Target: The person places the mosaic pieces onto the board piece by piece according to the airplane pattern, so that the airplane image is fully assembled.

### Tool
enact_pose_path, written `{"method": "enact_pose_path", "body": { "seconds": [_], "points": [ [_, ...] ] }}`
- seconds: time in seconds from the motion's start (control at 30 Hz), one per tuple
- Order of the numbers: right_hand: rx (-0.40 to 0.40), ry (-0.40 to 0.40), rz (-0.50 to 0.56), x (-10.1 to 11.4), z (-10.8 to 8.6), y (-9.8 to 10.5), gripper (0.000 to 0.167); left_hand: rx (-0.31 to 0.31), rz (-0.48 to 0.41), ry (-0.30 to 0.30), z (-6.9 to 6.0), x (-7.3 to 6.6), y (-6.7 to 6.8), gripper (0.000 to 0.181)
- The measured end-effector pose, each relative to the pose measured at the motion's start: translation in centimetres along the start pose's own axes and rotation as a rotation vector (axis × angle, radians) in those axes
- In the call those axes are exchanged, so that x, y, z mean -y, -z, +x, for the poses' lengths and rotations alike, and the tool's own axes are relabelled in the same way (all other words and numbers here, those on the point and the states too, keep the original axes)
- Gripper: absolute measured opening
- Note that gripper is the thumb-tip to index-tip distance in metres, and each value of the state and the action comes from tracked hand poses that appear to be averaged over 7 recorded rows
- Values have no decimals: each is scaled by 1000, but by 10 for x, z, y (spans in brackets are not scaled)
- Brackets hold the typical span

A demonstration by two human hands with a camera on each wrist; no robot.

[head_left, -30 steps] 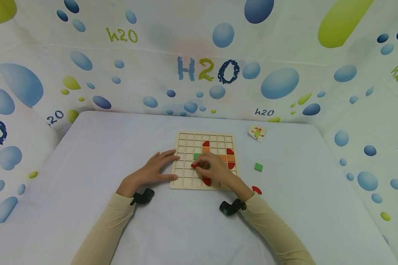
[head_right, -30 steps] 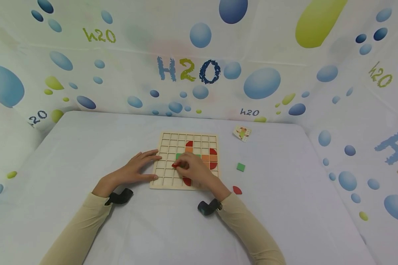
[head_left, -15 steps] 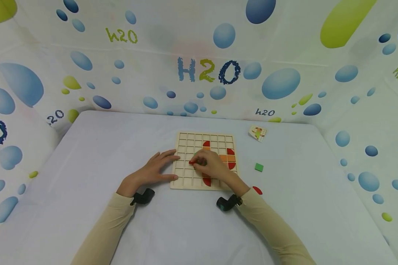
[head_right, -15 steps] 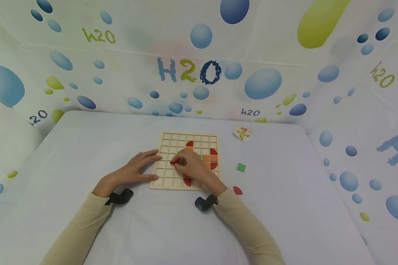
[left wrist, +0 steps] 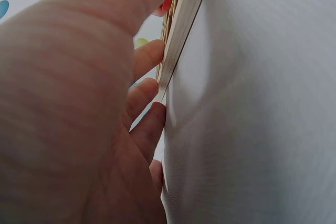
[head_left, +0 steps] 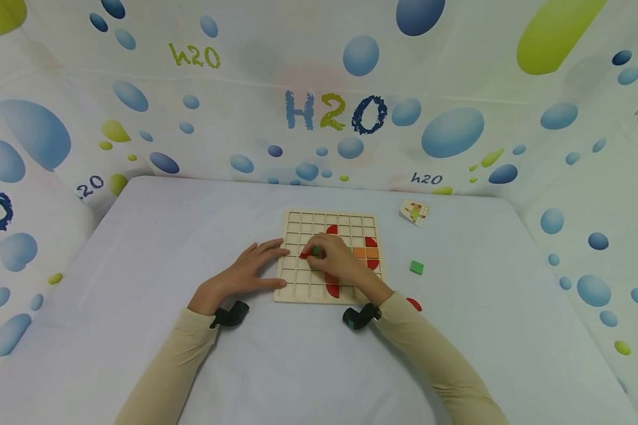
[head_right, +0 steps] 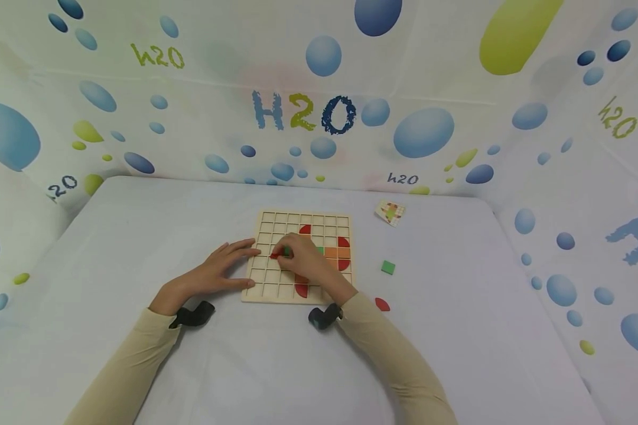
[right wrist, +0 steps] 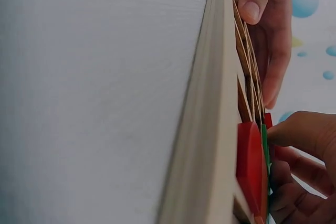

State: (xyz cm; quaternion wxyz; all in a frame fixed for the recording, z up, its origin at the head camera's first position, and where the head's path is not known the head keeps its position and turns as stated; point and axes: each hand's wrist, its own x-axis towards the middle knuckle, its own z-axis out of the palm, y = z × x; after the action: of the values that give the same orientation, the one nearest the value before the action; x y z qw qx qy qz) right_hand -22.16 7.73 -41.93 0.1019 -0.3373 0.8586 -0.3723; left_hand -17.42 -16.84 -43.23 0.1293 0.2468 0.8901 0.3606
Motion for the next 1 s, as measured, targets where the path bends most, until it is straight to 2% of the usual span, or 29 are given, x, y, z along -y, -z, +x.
{"method": "enact_pose_path", "body": {
  "seconds": [0.3,0.53,0.67,0.83,1.0],
  "points": [
    [-28,-73,-6,1,4,-4,15,3,8,7,0,-3,0,65],
    [-57,-77,-18,1,4,-5,10,3,7,4,0,-2,0,65],
    [-47,-82,-20,1,4,-5,10,1,10,5,0,-2,-2,65],
    [2,-91,-27,0,2,-3,15,-7,10,2,0,-1,-4,65],
    [25,-49,-14,0,-3,-2,17,-6,11,8,0,0,-6,65]
  ]
}}
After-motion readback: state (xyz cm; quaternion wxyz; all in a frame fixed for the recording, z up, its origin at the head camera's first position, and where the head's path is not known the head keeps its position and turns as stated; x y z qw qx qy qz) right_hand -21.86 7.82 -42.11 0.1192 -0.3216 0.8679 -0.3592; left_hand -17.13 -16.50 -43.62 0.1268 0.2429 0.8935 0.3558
